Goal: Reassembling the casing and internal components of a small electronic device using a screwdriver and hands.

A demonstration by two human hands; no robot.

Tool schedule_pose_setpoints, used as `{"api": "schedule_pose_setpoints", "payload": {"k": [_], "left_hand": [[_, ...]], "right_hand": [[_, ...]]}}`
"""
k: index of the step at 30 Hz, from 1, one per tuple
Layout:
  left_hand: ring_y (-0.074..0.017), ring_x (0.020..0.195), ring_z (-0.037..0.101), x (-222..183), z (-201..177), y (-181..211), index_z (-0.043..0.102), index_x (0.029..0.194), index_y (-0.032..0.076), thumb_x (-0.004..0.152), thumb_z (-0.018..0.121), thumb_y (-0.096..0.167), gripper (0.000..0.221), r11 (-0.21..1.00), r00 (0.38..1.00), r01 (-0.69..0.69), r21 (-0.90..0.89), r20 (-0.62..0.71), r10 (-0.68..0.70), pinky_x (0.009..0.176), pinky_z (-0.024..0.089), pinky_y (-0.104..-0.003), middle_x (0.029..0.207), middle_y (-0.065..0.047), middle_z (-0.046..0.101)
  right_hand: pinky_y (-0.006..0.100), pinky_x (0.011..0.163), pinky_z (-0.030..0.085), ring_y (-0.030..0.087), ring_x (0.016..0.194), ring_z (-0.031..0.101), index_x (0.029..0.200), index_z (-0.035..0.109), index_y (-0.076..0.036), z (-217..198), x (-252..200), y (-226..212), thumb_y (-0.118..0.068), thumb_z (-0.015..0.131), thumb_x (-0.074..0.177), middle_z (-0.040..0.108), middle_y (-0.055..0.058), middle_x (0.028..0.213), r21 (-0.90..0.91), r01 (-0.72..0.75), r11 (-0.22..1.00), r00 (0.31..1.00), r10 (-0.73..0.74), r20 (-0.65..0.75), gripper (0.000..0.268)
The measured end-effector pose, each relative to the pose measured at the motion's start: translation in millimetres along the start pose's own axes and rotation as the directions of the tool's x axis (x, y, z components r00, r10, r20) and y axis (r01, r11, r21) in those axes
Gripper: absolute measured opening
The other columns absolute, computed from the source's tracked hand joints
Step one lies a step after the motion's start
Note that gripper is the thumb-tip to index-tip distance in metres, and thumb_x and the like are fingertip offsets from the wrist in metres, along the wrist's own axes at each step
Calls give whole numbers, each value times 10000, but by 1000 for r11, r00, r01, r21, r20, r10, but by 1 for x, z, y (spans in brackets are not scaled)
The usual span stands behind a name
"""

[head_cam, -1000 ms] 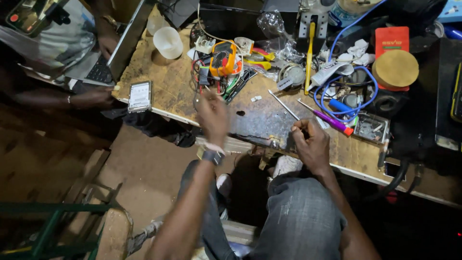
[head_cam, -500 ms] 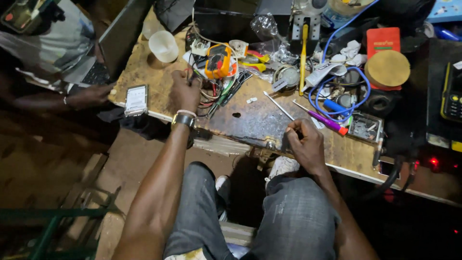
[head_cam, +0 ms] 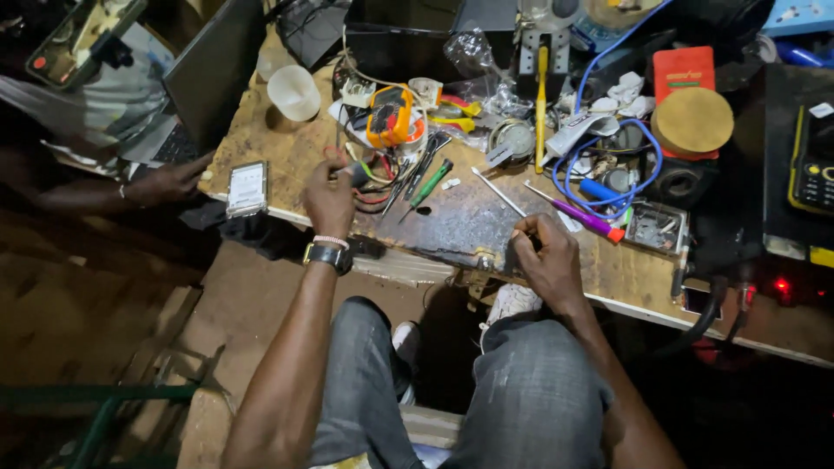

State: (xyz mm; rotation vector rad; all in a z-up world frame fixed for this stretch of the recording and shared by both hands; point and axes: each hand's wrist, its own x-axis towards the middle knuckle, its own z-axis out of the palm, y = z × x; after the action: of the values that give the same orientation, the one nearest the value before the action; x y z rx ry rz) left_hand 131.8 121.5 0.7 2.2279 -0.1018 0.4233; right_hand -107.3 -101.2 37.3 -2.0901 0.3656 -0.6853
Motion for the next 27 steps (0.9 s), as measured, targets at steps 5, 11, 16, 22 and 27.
{"api": "schedule_pose_setpoints", "payload": {"k": [5, 11, 16, 22, 27], "left_hand": [[-288, 691, 598, -19, -26, 25, 647, 798, 123, 704, 589, 121, 111, 950, 952, -271, -155, -191, 240, 621, 464, -358, 699, -112, 591], [-222, 557, 608, -83, -10, 77, 585, 893, 27, 747, 448, -75, 224, 591, 901, 303, -747, 426, 77, 450, 541, -281, 795, -102, 604], [-293, 633, 643, -135, 42, 99, 586, 946, -47, 713, 469, -65, 261, 409, 601, 671, -619, 777, 190, 510, 591, -309, 912, -199, 548], [-167, 761, 568, -133, 64, 107, 440, 1024, -20, 652, 704, -25, 456, 582, 500, 431, -690, 719, 482, 556, 532, -247, 921, -89, 423], [-386, 949, 568, -108, 36, 128, 387, 1261, 204, 752, 611, 235, 557, 754, 454, -247, -609, 614, 645, 822, 450, -472, 967, -164, 599]], "right_hand": [[388, 591, 466, 324, 673, 585, 829, 599, -75, -1, 3, 6, -90, 579, 770, 581, 148, 670, 15, 5, 1000, 1000, -4, -6, 63], [337, 547, 467, 235, 598, 575, 848, 599, -61, 3, 3, 7, -71, 569, 787, 588, 113, 627, 161, -55, 985, 998, 52, 21, 69], [252, 482, 455, 147, 502, 526, 900, 543, -4, 0, 1, 7, -91, 517, 846, 579, 122, 595, 455, -176, 873, 984, 172, 51, 106], [237, 499, 499, 121, 571, 539, 906, 527, 14, 5, 7, 31, -46, 516, 836, 526, 74, 731, 639, -213, 739, 953, 301, -31, 93], [262, 540, 523, 213, 703, 628, 937, 528, 36, 2, 8, 23, -69, 538, 839, 590, 185, 896, 632, -193, 751, 971, 241, 11, 144]]}}
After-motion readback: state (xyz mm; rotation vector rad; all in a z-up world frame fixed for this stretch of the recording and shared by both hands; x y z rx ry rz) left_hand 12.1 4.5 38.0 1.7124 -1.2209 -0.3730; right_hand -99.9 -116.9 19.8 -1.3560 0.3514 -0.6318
